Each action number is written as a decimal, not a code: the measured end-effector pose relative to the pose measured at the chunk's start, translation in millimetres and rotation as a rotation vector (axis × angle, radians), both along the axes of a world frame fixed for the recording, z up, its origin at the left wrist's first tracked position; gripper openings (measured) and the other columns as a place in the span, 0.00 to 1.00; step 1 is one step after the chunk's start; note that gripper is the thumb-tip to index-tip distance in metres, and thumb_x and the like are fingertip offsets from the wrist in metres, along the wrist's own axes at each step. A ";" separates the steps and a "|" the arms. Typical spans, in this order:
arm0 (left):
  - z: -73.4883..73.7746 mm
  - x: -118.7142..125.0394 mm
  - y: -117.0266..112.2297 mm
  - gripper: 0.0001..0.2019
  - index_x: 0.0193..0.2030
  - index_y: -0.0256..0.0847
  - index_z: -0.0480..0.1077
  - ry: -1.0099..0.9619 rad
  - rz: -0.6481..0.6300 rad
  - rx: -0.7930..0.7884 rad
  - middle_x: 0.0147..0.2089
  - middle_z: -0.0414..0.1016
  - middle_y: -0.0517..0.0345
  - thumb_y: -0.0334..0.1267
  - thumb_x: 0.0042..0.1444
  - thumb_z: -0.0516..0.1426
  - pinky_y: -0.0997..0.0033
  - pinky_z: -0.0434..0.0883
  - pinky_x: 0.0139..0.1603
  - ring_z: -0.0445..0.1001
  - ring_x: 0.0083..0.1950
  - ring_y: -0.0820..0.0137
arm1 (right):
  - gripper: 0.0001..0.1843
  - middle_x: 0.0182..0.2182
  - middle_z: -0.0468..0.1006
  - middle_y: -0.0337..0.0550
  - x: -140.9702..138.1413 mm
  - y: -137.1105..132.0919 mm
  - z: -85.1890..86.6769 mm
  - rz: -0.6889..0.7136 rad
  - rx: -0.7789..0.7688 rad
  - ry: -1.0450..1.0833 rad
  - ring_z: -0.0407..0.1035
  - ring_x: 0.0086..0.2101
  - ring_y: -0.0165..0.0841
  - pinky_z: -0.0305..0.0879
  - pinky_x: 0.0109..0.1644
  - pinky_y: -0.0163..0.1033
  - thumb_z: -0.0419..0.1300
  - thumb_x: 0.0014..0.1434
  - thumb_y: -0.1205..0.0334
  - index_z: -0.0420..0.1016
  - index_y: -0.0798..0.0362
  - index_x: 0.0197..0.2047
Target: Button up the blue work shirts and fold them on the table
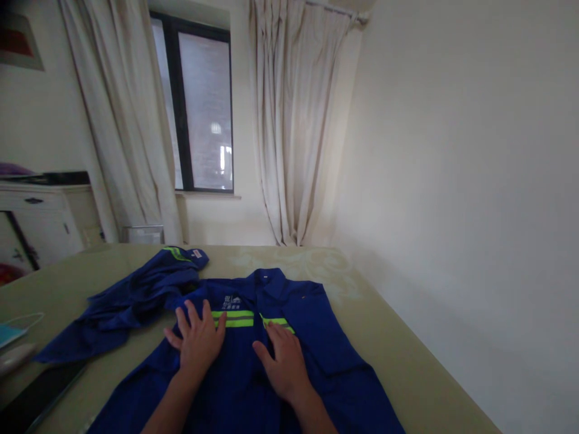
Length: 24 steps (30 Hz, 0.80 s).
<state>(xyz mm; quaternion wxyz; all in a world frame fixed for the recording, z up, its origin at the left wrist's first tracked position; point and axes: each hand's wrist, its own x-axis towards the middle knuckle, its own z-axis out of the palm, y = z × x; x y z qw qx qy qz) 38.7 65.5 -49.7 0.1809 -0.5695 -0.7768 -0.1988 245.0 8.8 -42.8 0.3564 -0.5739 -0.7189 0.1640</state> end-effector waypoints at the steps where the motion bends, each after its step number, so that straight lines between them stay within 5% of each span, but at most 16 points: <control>1: -0.7 -2.6 0.6 0.30 0.68 0.26 0.64 0.004 0.002 0.015 0.74 0.52 0.22 0.45 0.66 0.51 0.24 0.47 0.67 0.46 0.76 0.34 | 0.27 0.61 0.75 0.47 0.2 0.6 -1.1 -0.002 -0.011 -0.030 0.68 0.61 0.48 0.61 0.66 0.56 0.57 0.66 0.40 0.76 0.45 0.62; 4: -2.7 -1.3 0.7 0.26 0.65 0.27 0.67 -0.037 -0.110 0.022 0.74 0.55 0.27 0.40 0.64 0.51 0.30 0.44 0.71 0.49 0.76 0.42 | 0.28 0.63 0.73 0.47 0.2 2.9 -3.2 -0.007 -0.042 -0.092 0.65 0.63 0.48 0.58 0.67 0.58 0.56 0.67 0.39 0.74 0.44 0.63; 8: -0.1 19.0 -4.5 0.20 0.62 0.42 0.71 -0.231 -0.516 -0.041 0.67 0.71 0.44 0.39 0.68 0.49 0.35 0.41 0.75 0.64 0.71 0.55 | 0.25 0.63 0.73 0.46 -0.6 6.0 -6.4 -0.022 -0.023 -0.118 0.66 0.63 0.46 0.59 0.67 0.56 0.56 0.68 0.43 0.75 0.43 0.63; 12: 1.8 41.0 -12.4 0.18 0.59 0.43 0.73 -0.364 -0.805 -0.164 0.61 0.78 0.48 0.39 0.69 0.47 0.41 0.53 0.74 0.71 0.65 0.59 | 0.21 0.62 0.73 0.43 -1.6 8.8 -12.3 -0.044 -0.002 -0.133 0.66 0.63 0.45 0.59 0.68 0.56 0.54 0.69 0.50 0.75 0.42 0.62; 15: -1.9 47.7 -14.6 0.21 0.61 0.41 0.72 -0.398 -0.877 -0.184 0.62 0.76 0.47 0.34 0.67 0.46 0.50 0.62 0.70 0.71 0.65 0.60 | 0.21 0.62 0.74 0.42 -1.8 10.9 -14.8 -0.065 0.028 -0.129 0.67 0.62 0.44 0.59 0.68 0.54 0.55 0.67 0.57 0.75 0.41 0.62; 19: -1.2 47.6 -15.0 0.29 0.65 0.42 0.69 -0.397 -0.964 -0.224 0.63 0.75 0.51 0.24 0.61 0.43 0.57 0.62 0.71 0.72 0.64 0.65 | 0.23 0.59 0.77 0.43 -0.9 13.5 -11.3 -0.068 0.048 -0.110 0.70 0.60 0.41 0.61 0.66 0.50 0.53 0.65 0.64 0.76 0.41 0.61; 24: 13.3 52.9 -26.7 0.28 0.70 0.36 0.62 -0.359 -0.885 -0.358 0.59 0.78 0.43 0.28 0.65 0.42 0.59 0.70 0.61 0.76 0.59 0.59 | 0.23 0.60 0.77 0.42 -2.5 21.5 -4.5 -0.079 0.023 -0.140 0.69 0.61 0.39 0.60 0.66 0.49 0.50 0.66 0.65 0.76 0.43 0.60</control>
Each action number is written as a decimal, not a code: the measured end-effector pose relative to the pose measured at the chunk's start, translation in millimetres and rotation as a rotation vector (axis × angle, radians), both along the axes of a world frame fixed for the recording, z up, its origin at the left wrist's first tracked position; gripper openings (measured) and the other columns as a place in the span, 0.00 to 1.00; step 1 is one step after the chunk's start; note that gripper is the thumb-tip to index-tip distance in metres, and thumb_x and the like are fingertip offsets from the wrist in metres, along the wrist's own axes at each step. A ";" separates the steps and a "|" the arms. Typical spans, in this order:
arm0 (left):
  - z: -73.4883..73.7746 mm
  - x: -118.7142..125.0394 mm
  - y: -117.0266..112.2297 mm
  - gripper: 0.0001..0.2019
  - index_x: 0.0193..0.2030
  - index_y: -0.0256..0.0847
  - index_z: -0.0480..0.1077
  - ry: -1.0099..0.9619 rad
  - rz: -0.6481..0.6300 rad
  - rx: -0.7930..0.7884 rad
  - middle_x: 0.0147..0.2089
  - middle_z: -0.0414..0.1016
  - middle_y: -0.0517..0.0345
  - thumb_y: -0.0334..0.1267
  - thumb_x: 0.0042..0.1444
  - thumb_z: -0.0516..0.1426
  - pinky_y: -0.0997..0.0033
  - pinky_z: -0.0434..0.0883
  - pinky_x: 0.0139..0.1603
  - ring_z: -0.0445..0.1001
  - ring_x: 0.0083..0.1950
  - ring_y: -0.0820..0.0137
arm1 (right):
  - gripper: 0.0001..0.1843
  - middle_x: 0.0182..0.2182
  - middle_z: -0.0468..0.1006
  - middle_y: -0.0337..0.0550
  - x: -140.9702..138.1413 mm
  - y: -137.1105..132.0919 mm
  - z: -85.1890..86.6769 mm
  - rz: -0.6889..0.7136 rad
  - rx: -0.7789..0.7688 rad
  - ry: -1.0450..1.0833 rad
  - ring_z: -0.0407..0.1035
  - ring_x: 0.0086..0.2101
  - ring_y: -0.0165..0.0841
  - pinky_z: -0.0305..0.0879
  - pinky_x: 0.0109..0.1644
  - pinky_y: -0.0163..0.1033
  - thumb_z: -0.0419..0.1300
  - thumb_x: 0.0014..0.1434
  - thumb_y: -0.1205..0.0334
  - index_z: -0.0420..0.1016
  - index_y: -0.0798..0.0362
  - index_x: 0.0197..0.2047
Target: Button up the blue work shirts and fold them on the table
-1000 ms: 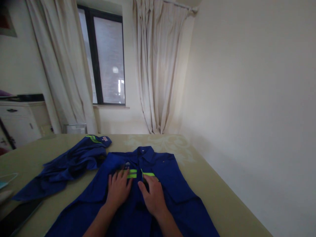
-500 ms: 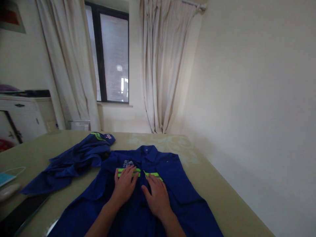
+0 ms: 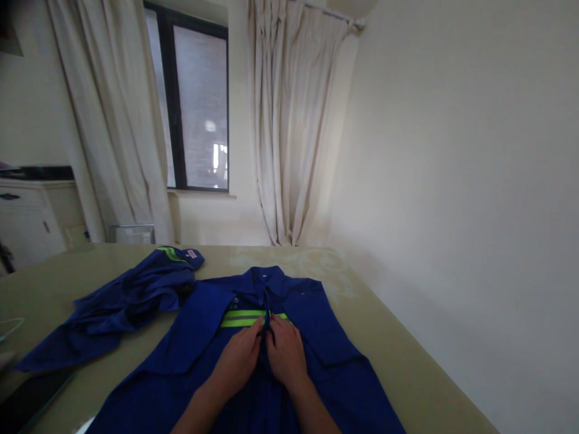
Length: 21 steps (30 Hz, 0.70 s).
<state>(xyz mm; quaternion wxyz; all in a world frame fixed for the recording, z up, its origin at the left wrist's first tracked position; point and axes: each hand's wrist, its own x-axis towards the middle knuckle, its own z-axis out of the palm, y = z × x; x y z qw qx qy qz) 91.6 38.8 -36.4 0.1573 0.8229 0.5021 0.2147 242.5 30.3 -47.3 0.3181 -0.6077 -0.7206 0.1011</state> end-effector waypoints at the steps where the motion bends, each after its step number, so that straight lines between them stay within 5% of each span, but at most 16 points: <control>1: 0.9 2.4 -3.5 0.28 0.70 0.35 0.62 0.026 0.027 -0.013 0.58 0.78 0.41 0.29 0.65 0.41 0.59 0.71 0.59 0.77 0.58 0.58 | 0.23 0.60 0.76 0.43 -0.9 3.0 0.4 -0.006 0.001 -0.014 0.68 0.61 0.39 0.60 0.66 0.49 0.50 0.66 0.65 0.76 0.43 0.60; 10: -21.7 7.8 -11.7 0.26 0.71 0.41 0.62 0.180 0.114 0.222 0.72 0.65 0.48 0.33 0.68 0.41 0.46 0.59 0.71 0.62 0.73 0.58 | 0.22 0.63 0.73 0.47 -12.3 38.7 0.8 -0.060 -0.008 -0.108 0.65 0.63 0.40 0.58 0.67 0.49 0.49 0.68 0.62 0.75 0.48 0.60; 21: -7.4 -1.1 46.3 0.26 0.70 0.41 0.62 0.157 0.063 0.135 0.71 0.65 0.51 0.34 0.67 0.42 0.49 0.56 0.73 0.63 0.72 0.62 | 0.19 0.50 0.83 0.47 -5.7 82.3 -0.9 -0.127 0.062 -0.029 0.75 0.51 0.38 0.65 0.56 0.39 0.47 0.70 0.63 0.80 0.50 0.50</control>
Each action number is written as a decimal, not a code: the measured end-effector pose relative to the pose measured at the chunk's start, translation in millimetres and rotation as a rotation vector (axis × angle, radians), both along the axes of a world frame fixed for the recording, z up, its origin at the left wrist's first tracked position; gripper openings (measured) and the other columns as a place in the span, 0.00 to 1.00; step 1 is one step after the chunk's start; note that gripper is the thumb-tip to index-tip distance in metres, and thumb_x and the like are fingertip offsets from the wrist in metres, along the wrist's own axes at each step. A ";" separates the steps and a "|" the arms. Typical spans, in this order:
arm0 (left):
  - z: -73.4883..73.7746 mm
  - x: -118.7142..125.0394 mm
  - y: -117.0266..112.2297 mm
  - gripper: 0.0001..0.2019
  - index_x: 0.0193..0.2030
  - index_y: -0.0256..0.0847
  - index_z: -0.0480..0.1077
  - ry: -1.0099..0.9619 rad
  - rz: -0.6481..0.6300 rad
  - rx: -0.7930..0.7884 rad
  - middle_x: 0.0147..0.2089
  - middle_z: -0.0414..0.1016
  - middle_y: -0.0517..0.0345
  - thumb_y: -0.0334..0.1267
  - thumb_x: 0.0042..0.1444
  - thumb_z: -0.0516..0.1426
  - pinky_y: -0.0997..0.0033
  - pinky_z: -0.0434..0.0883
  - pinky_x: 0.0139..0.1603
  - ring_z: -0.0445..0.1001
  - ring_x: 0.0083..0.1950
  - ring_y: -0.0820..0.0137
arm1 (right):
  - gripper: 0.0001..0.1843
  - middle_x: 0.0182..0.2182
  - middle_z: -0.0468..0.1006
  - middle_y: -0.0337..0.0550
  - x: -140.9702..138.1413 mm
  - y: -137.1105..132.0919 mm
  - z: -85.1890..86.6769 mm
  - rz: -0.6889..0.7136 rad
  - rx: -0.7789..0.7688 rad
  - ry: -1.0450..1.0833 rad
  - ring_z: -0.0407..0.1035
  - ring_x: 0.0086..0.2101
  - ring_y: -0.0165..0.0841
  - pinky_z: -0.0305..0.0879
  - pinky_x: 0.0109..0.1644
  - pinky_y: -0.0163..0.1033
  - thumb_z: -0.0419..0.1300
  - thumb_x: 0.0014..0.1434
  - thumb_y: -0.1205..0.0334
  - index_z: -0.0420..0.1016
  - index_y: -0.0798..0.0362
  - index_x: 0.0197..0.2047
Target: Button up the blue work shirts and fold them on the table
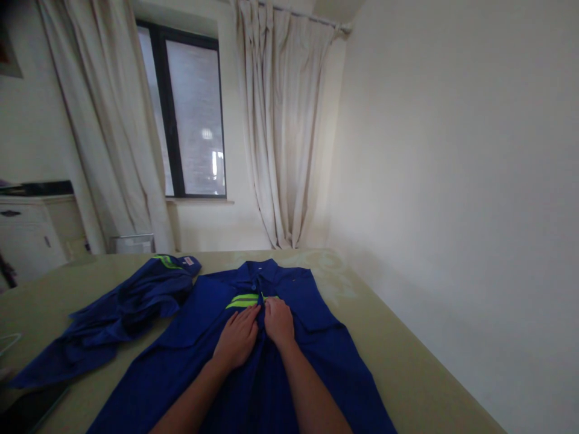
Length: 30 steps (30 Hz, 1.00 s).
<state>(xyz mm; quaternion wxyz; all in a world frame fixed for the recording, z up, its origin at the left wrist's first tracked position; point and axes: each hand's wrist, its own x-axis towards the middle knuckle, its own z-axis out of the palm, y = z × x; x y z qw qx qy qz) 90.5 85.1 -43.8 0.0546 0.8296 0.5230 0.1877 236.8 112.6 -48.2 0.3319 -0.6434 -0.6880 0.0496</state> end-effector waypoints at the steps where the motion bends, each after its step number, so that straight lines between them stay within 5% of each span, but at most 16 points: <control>1: 0.7 -0.5 5.1 0.27 0.70 0.41 0.63 -0.007 -0.008 0.005 0.71 0.66 0.51 0.32 0.67 0.43 0.50 0.57 0.73 0.64 0.72 0.63 | 0.19 0.48 0.83 0.46 1.1 3.3 0.0 -0.011 0.004 0.008 0.76 0.49 0.38 0.65 0.54 0.38 0.47 0.71 0.62 0.80 0.50 0.48; 6: 8.1 -2.3 22.2 0.28 0.65 0.41 0.67 -0.029 0.004 0.037 0.64 0.74 0.50 0.24 0.61 0.45 0.60 0.63 0.66 0.70 0.64 0.64 | 0.20 0.40 0.83 0.45 6.6 18.6 -1.1 -0.074 0.007 0.049 0.75 0.43 0.37 0.64 0.44 0.36 0.46 0.72 0.59 0.79 0.50 0.42; 13: 13.8 -1.2 13.0 0.15 0.48 0.41 0.74 0.017 0.050 0.023 0.46 0.76 0.51 0.29 0.64 0.47 0.65 0.68 0.51 0.74 0.49 0.62 | 0.19 0.34 0.81 0.44 7.1 32.5 -2.0 -0.097 0.044 0.093 0.73 0.38 0.36 0.60 0.41 0.35 0.48 0.71 0.58 0.76 0.50 0.34; 17: 12.1 -9.6 -0.3 0.18 0.51 0.49 0.74 0.033 -0.040 0.000 0.55 0.76 0.55 0.28 0.63 0.48 0.63 0.67 0.52 0.72 0.54 0.62 | 0.22 0.31 0.78 0.47 7.8 23.5 2.5 -0.149 0.116 0.133 0.72 0.36 0.38 0.59 0.41 0.37 0.44 0.73 0.54 0.70 0.50 0.31; 20: 7.9 -21.1 -7.7 0.28 0.57 0.52 0.72 -0.054 -0.125 -0.076 0.64 0.73 0.62 0.22 0.58 0.47 0.61 0.64 0.61 0.67 0.64 0.65 | 0.25 0.31 0.77 0.48 6.1 11.1 9.4 -0.165 0.178 0.158 0.71 0.36 0.39 0.60 0.42 0.38 0.40 0.73 0.51 0.68 0.49 0.31; 23: 5.9 -34.0 -15.2 0.30 0.55 0.48 0.74 -0.155 -0.083 -0.115 0.60 0.77 0.62 0.17 0.53 0.46 0.68 0.62 0.64 0.70 0.62 0.71 | 0.27 0.31 0.77 0.49 0.0 -5.3 16.9 -0.104 0.199 0.180 0.71 0.36 0.39 0.62 0.43 0.39 0.39 0.73 0.48 0.69 0.50 0.31; 27: 10.8 -49.5 -31.4 0.21 0.42 0.44 0.76 -0.159 -0.022 -0.074 0.47 0.79 0.57 0.21 0.58 0.45 0.69 0.66 0.55 0.74 0.51 0.69 | 0.24 0.33 0.80 0.45 -1.1 -49.6 29.4 0.106 0.146 0.197 0.73 0.36 0.36 0.66 0.44 0.36 0.45 0.72 0.49 0.76 0.51 0.34; 30: 12.6 -57.4 -44.0 0.16 0.49 0.45 0.74 -0.137 -0.064 -0.053 0.52 0.79 0.57 0.31 0.68 0.46 0.67 0.66 0.57 0.74 0.54 0.67 | 0.13 0.40 0.81 0.43 21.3 -108.6 41.7 0.380 -0.064 0.121 0.75 0.41 0.35 0.68 0.49 0.36 0.58 0.66 0.52 0.80 0.50 0.42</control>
